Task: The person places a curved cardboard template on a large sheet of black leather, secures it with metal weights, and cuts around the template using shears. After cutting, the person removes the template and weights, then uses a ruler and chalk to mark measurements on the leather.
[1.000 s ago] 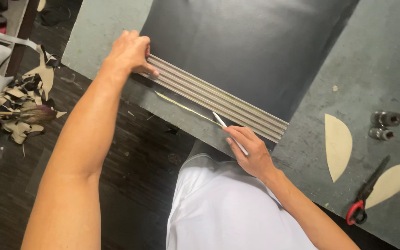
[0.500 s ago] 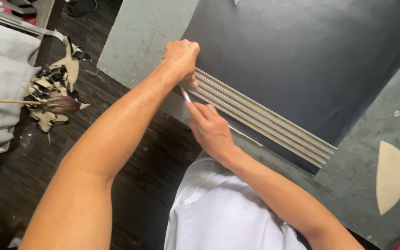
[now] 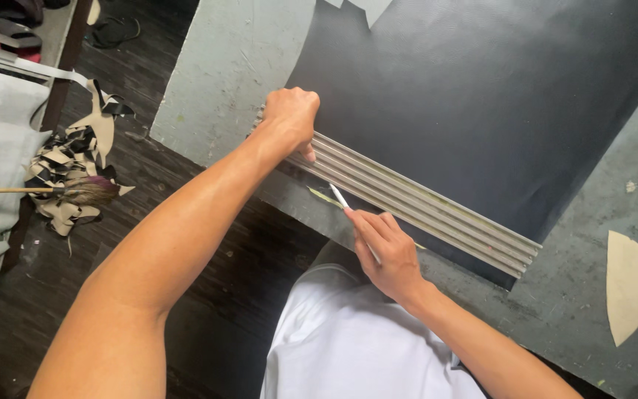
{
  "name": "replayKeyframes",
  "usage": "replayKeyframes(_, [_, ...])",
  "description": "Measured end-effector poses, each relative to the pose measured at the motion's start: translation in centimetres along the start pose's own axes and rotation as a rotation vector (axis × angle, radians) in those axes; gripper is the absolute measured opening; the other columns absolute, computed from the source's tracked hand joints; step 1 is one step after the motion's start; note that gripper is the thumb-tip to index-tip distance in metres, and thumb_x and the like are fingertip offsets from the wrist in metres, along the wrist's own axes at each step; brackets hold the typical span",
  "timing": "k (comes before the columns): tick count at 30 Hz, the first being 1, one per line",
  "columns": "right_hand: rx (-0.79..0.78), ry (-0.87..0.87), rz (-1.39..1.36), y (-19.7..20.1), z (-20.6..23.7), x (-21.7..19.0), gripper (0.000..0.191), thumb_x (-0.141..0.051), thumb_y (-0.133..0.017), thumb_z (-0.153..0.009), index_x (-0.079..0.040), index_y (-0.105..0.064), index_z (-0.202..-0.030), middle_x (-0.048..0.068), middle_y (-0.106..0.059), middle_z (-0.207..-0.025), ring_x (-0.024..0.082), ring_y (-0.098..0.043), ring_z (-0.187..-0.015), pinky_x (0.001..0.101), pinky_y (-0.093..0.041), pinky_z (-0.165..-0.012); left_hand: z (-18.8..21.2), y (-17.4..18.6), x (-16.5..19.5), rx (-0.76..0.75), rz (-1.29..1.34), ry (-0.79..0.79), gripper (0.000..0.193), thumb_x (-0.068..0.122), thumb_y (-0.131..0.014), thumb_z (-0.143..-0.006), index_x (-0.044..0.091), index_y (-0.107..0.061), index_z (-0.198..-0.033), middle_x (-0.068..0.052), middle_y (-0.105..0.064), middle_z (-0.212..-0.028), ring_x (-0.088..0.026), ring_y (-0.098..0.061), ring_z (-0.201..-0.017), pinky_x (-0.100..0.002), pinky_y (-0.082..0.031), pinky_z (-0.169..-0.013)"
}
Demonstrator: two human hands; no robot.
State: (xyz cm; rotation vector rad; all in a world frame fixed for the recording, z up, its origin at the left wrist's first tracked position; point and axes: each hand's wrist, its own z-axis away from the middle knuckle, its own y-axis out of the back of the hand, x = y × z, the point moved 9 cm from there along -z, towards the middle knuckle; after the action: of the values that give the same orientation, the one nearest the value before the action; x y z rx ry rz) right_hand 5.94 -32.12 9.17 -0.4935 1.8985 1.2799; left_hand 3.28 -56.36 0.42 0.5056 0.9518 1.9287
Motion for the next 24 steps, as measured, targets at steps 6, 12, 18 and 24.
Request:
replayKeyframes(6, [0.077, 0.113, -0.001, -7.1, -6.7, -3.0, 0.041, -0.002, -0.071, -0.087, -0.005, -0.063, -0.128, 0.006, -0.067, -0.116, 0.026, -0.062, -0.096, 0.0364, -0.056, -0.078, 0.0, -0.1, -0.1, -0.003, 0.003, 0.010, 0.064, 0.039, -0.104, -0.047, 0.004, -0.076, -0.093, -0.016, -0.076, -0.096, -0.034, -0.074, -0.094, -0.042, -0.059, -0.078])
replayKeyframes(12, [0.111, 0.069, -0.017, -5.7, -5.4, -2.2, 0.044, -0.006, -0.070, -0.089, -0.006, -0.061, -0.133, 0.006, -0.068, -0.117, 0.026, -0.061, -0.096, 0.0360, -0.056, -0.078, 0.5, 0.9, 0.1, 0.150, 0.027, -0.066, 0.063, 0.039, -0.104, -0.045, 0.006, -0.072, -0.087, -0.013, -0.073, -0.095, -0.036, -0.071, -0.093, -0.045, -0.057, -0.074])
replayKeyframes(18, [-0.053, -0.340, 0.106, 7.2, 8.2, 3.6, 0.050, -0.006, -0.065, -0.088, -0.015, -0.066, -0.137, 0.000, -0.071, -0.091, 0.015, -0.056, -0.072, 0.0282, -0.050, -0.056, -0.2, -0.7, -0.1, -0.015, 0.013, 0.001, 0.059, 0.043, -0.101, -0.048, 0.004, -0.075, -0.083, -0.012, -0.077, -0.093, -0.033, -0.074, -0.091, -0.043, -0.059, -0.075])
replayKeyframes(24, [0.170, -0.520, 0.060, 14.7, 15.3, 4.3, 0.034, -0.003, -0.063, -0.093, -0.007, -0.070, -0.126, 0.006, -0.076, -0.111, 0.017, -0.066, -0.091, 0.0319, -0.054, -0.079, 1.4, 0.9, 2.4, -0.067, -0.139, -0.103, 0.054, 0.042, -0.099, -0.061, 0.004, -0.075, -0.090, -0.015, -0.077, -0.092, -0.033, -0.075, -0.092, -0.042, -0.059, -0.076])
